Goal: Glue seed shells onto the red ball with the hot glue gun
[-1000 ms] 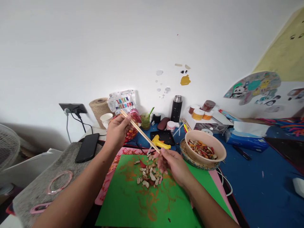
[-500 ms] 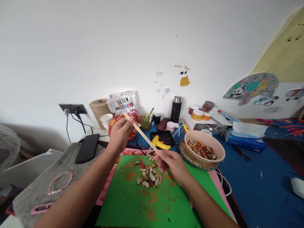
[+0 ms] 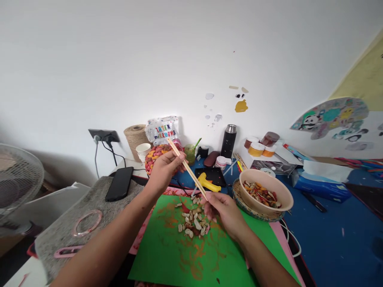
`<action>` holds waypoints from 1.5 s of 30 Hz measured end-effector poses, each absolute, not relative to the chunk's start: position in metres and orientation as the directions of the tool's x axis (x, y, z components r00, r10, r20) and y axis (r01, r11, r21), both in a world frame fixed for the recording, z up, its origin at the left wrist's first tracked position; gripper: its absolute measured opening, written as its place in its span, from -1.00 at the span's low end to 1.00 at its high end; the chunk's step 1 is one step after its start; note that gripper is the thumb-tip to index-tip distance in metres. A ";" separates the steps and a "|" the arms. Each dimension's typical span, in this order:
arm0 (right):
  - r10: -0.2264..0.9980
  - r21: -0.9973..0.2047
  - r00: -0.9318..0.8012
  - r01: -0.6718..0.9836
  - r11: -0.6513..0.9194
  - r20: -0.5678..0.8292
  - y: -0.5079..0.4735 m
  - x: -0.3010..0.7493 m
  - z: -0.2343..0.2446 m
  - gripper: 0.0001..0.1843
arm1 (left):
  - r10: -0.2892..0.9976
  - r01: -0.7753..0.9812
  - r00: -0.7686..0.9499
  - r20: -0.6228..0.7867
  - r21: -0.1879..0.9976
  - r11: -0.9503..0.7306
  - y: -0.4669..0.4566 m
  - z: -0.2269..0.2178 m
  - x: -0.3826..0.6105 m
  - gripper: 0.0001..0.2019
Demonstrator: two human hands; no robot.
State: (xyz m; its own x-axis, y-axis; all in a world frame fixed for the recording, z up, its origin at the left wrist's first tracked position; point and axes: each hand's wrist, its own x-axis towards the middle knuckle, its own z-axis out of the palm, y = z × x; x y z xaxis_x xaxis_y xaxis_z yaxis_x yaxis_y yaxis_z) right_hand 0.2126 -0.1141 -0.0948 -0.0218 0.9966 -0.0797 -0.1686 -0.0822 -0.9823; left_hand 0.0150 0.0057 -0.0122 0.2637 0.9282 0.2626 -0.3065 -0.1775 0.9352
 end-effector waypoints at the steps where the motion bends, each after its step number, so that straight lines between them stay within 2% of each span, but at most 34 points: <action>1: 0.996 -0.985 -0.040 -0.150 -0.080 -0.075 -0.114 0.212 -0.095 -0.26 | 0.918 -0.287 0.295 0.265 0.941 -0.179 0.006 -0.010 0.013 -0.51; 4: 0.996 -0.993 -0.079 -0.102 -0.057 -0.049 -0.114 0.211 -0.095 -0.20 | 0.886 -0.258 0.387 0.255 0.952 -0.162 0.004 -0.002 0.008 -0.54; 8: 0.994 -0.998 -0.106 -0.066 -0.023 -0.016 -0.117 0.209 -0.092 -0.24 | 0.861 -0.217 0.445 0.246 0.962 -0.163 -0.006 0.001 0.008 -0.57; 14: 0.972 -0.992 -0.221 -0.078 -0.103 -0.083 -0.124 0.204 -0.093 -0.31 | 0.818 -0.089 0.560 0.133 0.991 -0.100 -0.027 -0.011 0.027 -0.52; 17: 0.969 -0.988 -0.226 -0.095 -0.119 -0.095 -0.124 0.205 -0.094 -0.29 | 0.827 -0.016 0.531 0.185 0.978 -0.209 -0.024 -0.004 0.020 -0.53; 18: 0.970 -0.987 -0.225 -0.110 -0.120 -0.093 -0.123 0.205 -0.093 -0.28 | 0.841 0.023 0.482 0.246 0.956 -0.293 -0.019 0.002 0.011 -0.56; 20: 0.973 -0.984 -0.218 -0.141 -0.108 -0.076 -0.121 0.207 -0.093 -0.27 | 0.878 0.104 0.193 0.438 0.881 -0.462 -0.001 0.016 -0.016 -0.64; 22: 0.978 -0.982 -0.203 -0.170 -0.087 -0.051 -0.120 0.209 -0.092 -0.27 | 0.780 0.260 -0.128 0.612 0.780 -0.569 0.023 0.028 -0.049 -0.71; 23: 0.979 -0.980 -0.200 -0.180 -0.080 -0.044 -0.119 0.210 -0.092 -0.27 | 0.714 0.384 -0.220 0.665 0.732 -0.563 0.037 0.031 -0.066 -0.74; 25: 0.979 -0.977 -0.198 -0.200 -0.080 -0.039 -0.119 0.211 -0.092 -0.27 | 0.713 0.642 -0.182 0.677 0.631 -0.436 0.064 0.031 -0.094 -0.74; 27: 0.979 -0.974 -0.199 -0.207 -0.090 -0.048 -0.119 0.211 -0.092 -0.28 | 0.814 0.833 0.002 0.580 0.449 -0.323 0.085 0.022 -0.111 -0.70; 29: 0.979 -0.975 -0.197 -0.202 -0.097 -0.057 -0.120 0.211 -0.093 -0.27 | 0.879 0.936 0.155 0.452 0.217 -0.277 0.099 0.008 -0.118 -0.66; 31: 0.979 -0.977 -0.192 -0.188 -0.099 -0.062 -0.120 0.212 -0.092 -0.25 | 0.901 0.956 0.188 0.390 0.138 -0.259 0.108 -0.007 -0.121 -0.66; 36: 0.980 -0.983 -0.180 -0.145 -0.110 -0.083 -0.119 0.212 -0.092 -0.24 | 0.920 0.972 0.180 0.349 0.079 -0.221 0.119 -0.025 -0.123 -0.67; 45: 0.972 -0.988 -0.211 -0.091 -0.125 -0.103 -0.123 0.212 -0.088 -0.24 | 0.907 0.977 0.172 0.384 0.050 -0.206 0.121 -0.018 -0.126 -0.65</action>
State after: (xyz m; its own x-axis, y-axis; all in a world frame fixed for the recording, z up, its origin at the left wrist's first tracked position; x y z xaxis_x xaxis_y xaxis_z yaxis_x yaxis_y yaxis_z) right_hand 0.2123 -0.1228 -0.0878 -0.2107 0.9721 -0.1031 -0.0912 -0.1246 -0.9880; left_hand -0.1260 0.1209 -0.0180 0.1717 0.9074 0.3836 0.9773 -0.2061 0.0499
